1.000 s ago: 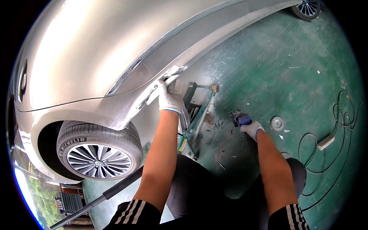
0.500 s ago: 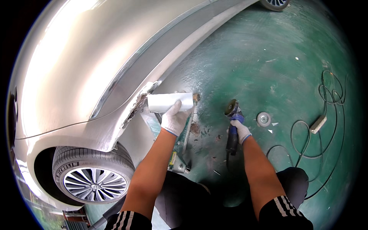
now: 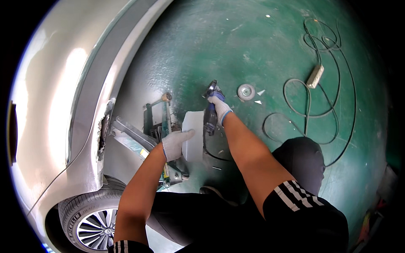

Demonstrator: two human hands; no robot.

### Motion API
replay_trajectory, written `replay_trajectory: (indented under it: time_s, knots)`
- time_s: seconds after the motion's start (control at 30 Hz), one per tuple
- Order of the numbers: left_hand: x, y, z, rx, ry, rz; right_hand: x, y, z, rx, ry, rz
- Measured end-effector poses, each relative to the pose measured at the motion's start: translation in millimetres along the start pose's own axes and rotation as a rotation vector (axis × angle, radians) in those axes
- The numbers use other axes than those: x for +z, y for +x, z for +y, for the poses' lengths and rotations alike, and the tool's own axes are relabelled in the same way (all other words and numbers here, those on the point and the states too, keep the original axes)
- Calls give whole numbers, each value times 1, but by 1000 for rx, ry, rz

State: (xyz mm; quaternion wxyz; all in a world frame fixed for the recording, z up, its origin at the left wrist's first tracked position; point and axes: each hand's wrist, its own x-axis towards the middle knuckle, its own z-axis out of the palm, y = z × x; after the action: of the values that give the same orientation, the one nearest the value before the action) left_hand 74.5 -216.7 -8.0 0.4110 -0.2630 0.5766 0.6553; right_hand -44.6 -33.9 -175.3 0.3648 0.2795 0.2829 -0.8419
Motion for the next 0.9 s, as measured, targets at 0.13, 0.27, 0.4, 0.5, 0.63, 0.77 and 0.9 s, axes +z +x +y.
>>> replay_trajectory:
  time_s: [0.13, 0.27, 0.4, 0.5, 0.63, 0.77, 0.9]
  knots:
    - [26, 8, 11, -6, -94, -50, -17, 24, -7, -53, 110, 34]
    - [29, 29, -6, 106, -299, 19, -10, 16, 1, -23, 140, -19]
    - [28, 35, -12, 111, -224, 131, -7, 17, 3, 11, 157, -13]
    - [33, 35, -1, 80, -128, 231, -8, 21, 7, -22, 146, 16]
    - [28, 35, -9, 74, -159, 262, -8, 19, 17, -25, 109, 0]
    - [31, 37, -22, 95, -270, 210, -10, 10, 19, 2, 47, 35]
    - [23, 34, -15, 29, 119, 271, -5, -3, 27, -91, -40, 108]
